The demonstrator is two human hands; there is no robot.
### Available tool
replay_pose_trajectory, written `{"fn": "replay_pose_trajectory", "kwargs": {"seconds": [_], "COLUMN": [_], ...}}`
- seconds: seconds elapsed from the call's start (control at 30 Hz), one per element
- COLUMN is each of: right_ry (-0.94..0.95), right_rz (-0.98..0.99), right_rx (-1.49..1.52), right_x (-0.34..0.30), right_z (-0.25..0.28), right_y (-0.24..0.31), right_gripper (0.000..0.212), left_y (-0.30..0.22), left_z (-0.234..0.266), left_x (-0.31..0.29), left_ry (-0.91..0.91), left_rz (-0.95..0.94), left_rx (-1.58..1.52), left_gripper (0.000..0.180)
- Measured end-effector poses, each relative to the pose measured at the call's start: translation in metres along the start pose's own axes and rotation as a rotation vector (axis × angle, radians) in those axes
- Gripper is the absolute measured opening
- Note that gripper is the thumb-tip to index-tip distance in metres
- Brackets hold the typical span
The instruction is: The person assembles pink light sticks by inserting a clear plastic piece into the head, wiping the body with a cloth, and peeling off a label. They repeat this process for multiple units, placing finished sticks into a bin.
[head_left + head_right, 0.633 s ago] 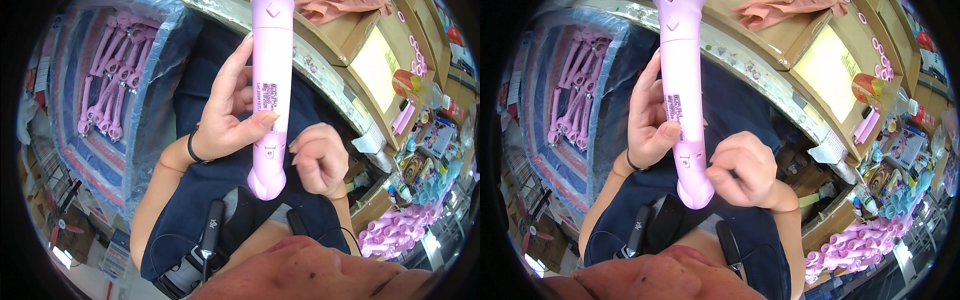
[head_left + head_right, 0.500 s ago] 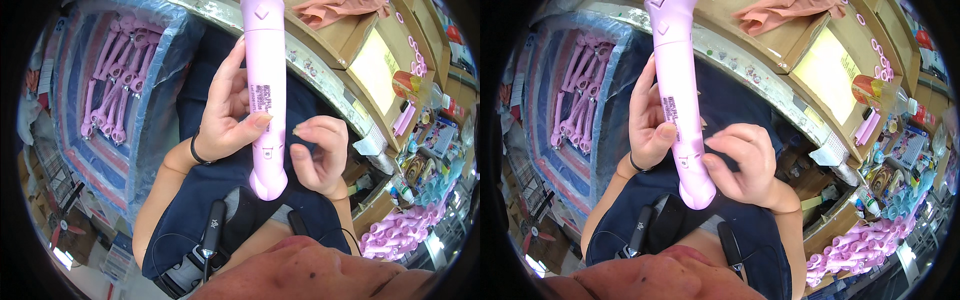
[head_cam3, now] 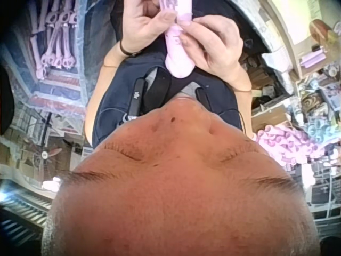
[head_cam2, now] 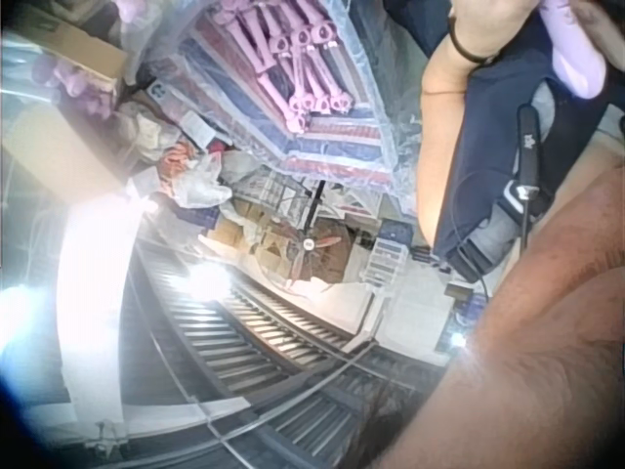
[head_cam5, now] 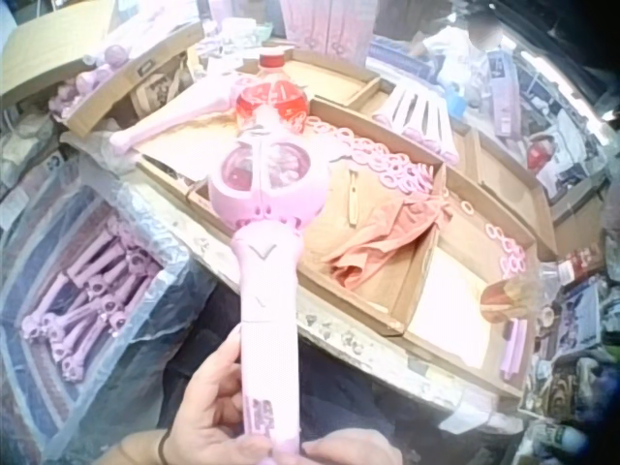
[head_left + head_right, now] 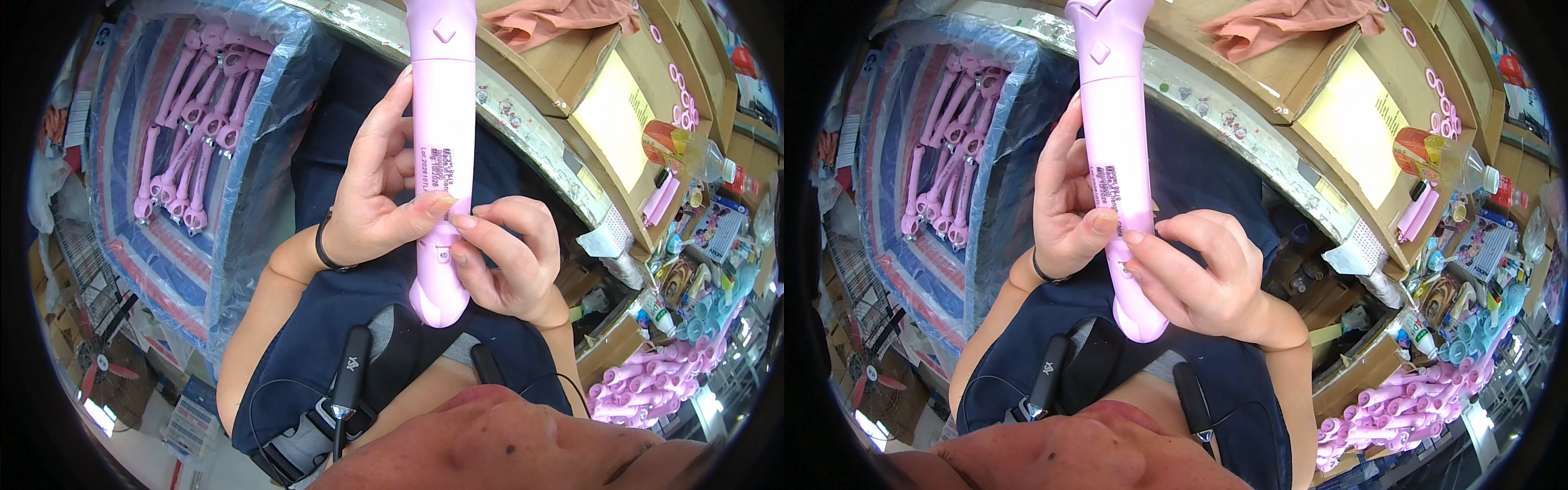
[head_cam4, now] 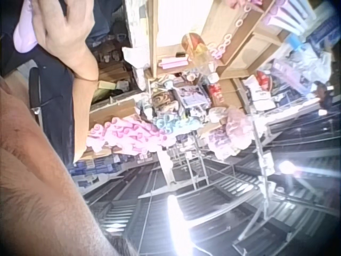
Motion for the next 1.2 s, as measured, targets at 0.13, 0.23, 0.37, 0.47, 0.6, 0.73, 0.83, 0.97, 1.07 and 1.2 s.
{"fn": "replay_pose_trajectory", "kwargs": {"seconds": [0.13, 0.23, 0.37, 0.47, 0.6, 0.73, 0.83, 0.97, 1.07, 1.2], "right_ry": [-0.031, -0.057, -0.077, 0.044, 0.320, 0.324, 0.286, 0.282, 0.238, 0.286], "right_rz": [-0.007, -0.057, -0.084, -0.177, -0.535, -0.598, -0.565, -0.470, -0.397, -0.406], "right_rx": [0.017, 0.058, 0.157, 0.201, 0.561, 0.636, 0.673, 0.493, 0.173, 0.071], "right_x": [-0.003, -0.004, -0.006, -0.007, -0.015, -0.018, -0.020, -0.020, -0.017, -0.018], "right_z": [0.000, -0.001, 0.000, -0.004, -0.028, -0.045, -0.049, -0.045, -0.042, -0.049], "right_y": [0.001, -0.001, -0.004, -0.007, -0.017, -0.026, -0.031, -0.031, -0.030, -0.028], "right_gripper": [0.031, 0.030, 0.034, 0.044, 0.091, 0.074, 0.069, 0.070, 0.072, 0.072], "left_y": [-0.001, 0.000, 0.001, 0.002, 0.006, 0.011, 0.016, 0.013, 0.016, 0.018], "left_z": [-0.001, -0.001, 0.000, 0.003, 0.010, 0.009, 0.020, 0.015, 0.011, 0.005], "left_x": [0.000, 0.000, -0.001, -0.002, 0.003, 0.014, 0.016, 0.014, 0.012, 0.014], "left_ry": [-0.014, -0.023, -0.003, -0.003, -0.141, -0.134, -0.180, -0.033, -0.112, -0.208], "left_rz": [0.003, 0.032, 0.038, 0.003, -0.061, -0.239, -0.070, -0.050, 0.008, -0.064], "left_rx": [-0.002, -0.039, -0.077, -0.055, 0.071, -0.022, -0.550, -0.217, -0.142, -0.014], "left_gripper": [0.090, 0.090, 0.089, 0.088, 0.092, 0.102, 0.087, 0.058, 0.061, 0.061]}}
Point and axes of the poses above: each hand's wrist, its own x-axis towards the middle knuckle, its own z-axis out of the back of the hand, y = z × x, the point moved 4 cm from there along x, towards the middle knuckle, and after that the axes turned 9 degrees about -x, right-handed, at the moved point
